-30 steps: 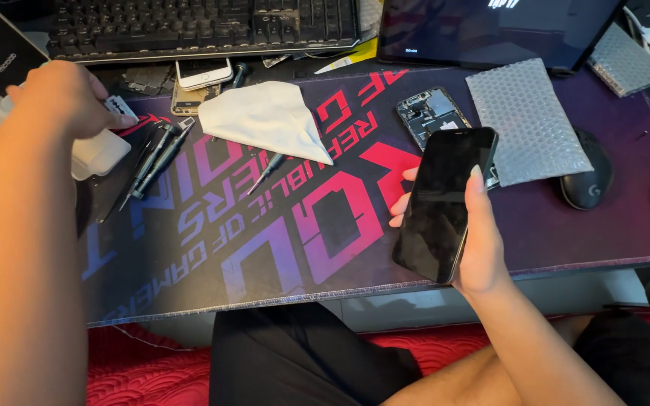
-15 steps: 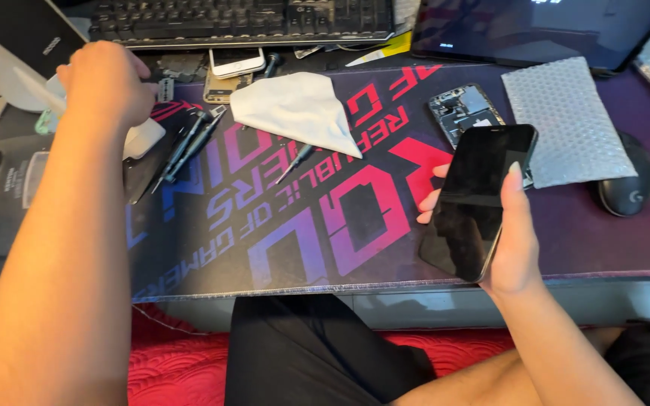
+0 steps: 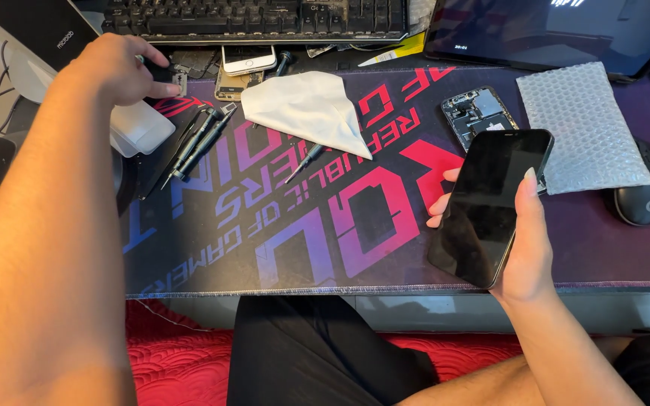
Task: Disassembling a mobile phone to access internal components using screwdrivers and prying tools.
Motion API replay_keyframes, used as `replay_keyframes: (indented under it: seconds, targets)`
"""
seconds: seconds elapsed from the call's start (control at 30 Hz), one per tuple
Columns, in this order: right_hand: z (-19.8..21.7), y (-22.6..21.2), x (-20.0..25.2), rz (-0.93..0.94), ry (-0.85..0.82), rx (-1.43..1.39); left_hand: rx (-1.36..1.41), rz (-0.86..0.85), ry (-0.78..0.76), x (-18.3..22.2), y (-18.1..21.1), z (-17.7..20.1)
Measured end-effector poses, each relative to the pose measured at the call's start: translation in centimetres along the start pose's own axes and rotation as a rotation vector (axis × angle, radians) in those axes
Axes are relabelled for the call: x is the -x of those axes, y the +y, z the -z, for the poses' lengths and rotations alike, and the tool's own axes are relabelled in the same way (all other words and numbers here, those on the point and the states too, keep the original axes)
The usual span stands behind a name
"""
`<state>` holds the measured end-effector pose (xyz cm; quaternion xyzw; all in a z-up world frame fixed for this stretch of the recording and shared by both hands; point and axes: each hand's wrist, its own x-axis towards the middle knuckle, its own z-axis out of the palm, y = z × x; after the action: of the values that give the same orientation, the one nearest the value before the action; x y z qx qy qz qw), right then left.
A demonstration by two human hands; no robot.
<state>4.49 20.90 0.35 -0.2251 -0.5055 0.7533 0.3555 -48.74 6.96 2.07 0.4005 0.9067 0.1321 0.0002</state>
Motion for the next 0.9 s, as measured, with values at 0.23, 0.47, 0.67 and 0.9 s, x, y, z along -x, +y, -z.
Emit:
replay_keyframes:
  seconds: [0.23, 0.47, 0.67, 0.9]
  targets:
    - [0.0, 0.0, 0.0, -0.01, 0.001, -0.014, -0.041, 0.06, -0.066, 0.6, 2.2, 0.5]
    - [0.2, 0.2, 0.0, 0.023, -0.037, -0.047, 0.211, 0.057, 0.001, 0.5, 2.3, -0.3]
    - [0.7, -0.3, -0.1, -0.072, -0.102, -0.073, 0.364, -0.471, 0.365, 6.1, 8.6, 0.8]
    - [-0.6, -1.6, 3.0, -0.082, -0.47, -0.481, 0.099, -0.257, 0.052, 24.3, 23.8, -0.1]
